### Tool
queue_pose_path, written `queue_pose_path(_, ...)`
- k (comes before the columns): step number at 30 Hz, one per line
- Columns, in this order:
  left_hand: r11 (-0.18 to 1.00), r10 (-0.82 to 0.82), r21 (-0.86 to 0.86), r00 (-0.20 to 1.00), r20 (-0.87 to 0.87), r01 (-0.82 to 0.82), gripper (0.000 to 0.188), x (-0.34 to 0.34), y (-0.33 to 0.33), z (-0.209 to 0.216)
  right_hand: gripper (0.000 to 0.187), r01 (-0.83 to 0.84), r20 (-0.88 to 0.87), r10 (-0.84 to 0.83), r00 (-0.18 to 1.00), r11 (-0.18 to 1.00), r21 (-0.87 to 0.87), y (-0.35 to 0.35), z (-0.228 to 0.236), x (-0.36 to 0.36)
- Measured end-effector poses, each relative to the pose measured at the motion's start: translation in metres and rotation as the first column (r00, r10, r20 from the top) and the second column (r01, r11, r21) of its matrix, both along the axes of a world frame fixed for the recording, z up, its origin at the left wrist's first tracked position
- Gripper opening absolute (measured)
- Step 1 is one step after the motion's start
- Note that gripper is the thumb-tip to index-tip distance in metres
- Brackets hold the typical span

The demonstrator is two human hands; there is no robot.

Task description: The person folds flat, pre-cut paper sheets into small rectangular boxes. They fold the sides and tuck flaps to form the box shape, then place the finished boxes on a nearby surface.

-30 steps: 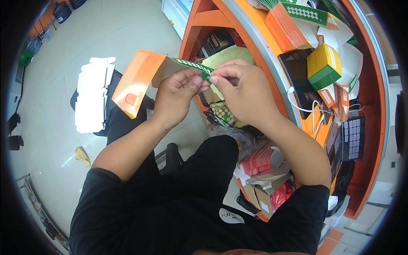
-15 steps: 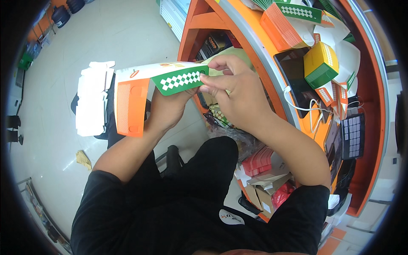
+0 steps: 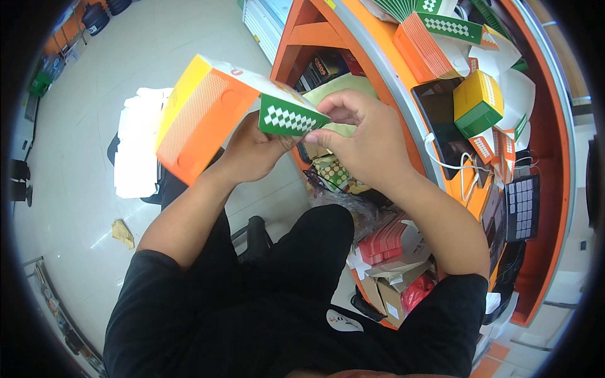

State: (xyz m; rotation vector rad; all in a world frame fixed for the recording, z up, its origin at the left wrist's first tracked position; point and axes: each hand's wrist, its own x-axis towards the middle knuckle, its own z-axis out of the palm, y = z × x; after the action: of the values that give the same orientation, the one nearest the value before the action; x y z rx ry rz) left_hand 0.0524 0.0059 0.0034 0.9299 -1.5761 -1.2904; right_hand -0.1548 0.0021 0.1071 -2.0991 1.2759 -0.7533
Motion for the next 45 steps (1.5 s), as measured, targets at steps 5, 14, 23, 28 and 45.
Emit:
queue_pose_path(5,0.996,-0.063,0.032,0.886,-0.458,0.087,0.037,-0.011,-0.001,-0.006,0.044,0.019,0.075,-0.021,0.997,0.999,0.033,-0.004,-0.005,0.000)
queue_pose_path(14,0.781,0.055,0.106,0.101,-0.993,0.615,0.034,0.020,-0.031,-0.015,0.067,-0.042,-0.321,-0.110,0.941,0.901,-0.432,-0.007,-0.004,-0.007)
queue_pose_path(23,0.636,-0.085,0.232,0.365,-0.927,0.737,0.051,0.039,-0.038,-0.009,0.050,0.030,-0.007,-0.031,0.999,0.988,-0.149,-0.011,0.002,-0.008)
queue_pose_path(28,0.877,0.123,0.480,0.952,-0.281,0.029,0.069,0.052,-0.045,0.001,0.050,0.039,-0.024,-0.038,0.999,0.998,0.046,-0.009,0.007,-0.007)
queue_pose_path(45,0.967,0.255,0.075,0.889,-0.381,-0.245,0.031,0.005,-0.015,0.005,0.039,-0.132,0.393,-0.091,0.915,0.854,0.504,-0.002,0.007,0.006)
